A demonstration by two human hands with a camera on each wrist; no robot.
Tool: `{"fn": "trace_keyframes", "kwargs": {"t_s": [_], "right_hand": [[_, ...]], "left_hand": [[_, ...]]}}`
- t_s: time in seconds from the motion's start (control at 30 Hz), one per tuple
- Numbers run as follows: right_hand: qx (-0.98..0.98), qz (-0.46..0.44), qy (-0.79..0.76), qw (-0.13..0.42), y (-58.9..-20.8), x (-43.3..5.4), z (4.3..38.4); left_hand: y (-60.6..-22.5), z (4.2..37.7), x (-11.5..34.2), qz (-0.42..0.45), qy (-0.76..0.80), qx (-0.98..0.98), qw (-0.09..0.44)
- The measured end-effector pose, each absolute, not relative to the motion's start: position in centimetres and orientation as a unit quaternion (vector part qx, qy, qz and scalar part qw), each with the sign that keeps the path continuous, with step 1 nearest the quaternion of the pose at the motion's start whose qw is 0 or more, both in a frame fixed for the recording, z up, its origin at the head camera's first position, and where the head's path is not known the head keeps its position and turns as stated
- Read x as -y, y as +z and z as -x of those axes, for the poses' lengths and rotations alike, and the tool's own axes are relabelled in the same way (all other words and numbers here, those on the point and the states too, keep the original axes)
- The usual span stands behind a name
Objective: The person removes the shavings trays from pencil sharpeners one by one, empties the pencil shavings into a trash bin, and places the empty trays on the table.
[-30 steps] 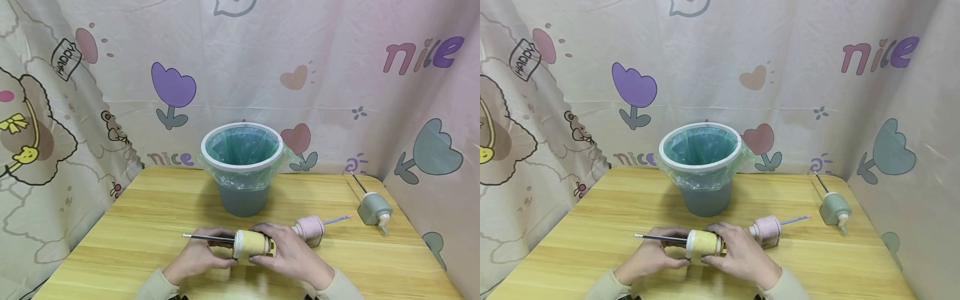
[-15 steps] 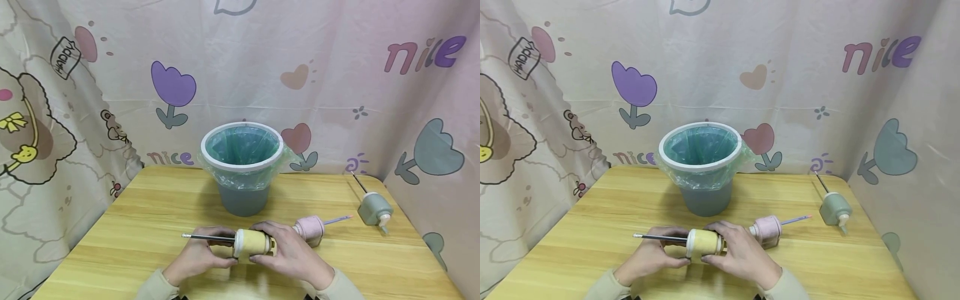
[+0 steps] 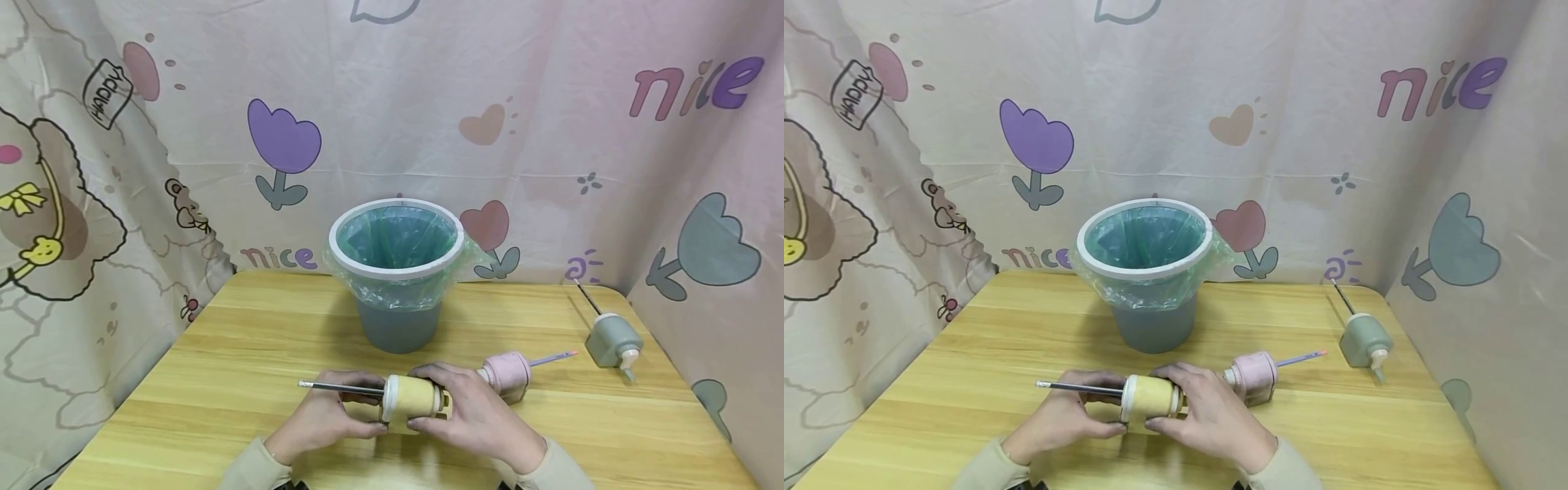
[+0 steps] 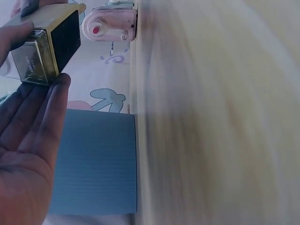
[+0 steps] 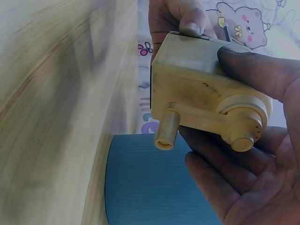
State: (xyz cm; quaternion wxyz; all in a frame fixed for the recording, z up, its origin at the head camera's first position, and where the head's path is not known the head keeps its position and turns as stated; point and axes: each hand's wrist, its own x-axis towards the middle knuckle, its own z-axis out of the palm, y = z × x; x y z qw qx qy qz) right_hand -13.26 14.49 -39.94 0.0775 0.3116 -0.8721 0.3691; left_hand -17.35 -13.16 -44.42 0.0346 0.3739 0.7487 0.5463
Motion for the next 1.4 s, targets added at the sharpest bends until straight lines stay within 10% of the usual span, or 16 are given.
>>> {"fn": "trace_keyframes", "kwargs": {"t_s": [1.4], "right_hand": [[0.871,-0.319,0.363,0.083,-40.29,-14.49,13.57]], "left_hand": [[-44.55,17.5,13.17,-0.385,0.529,-0.756,0.027]]}}
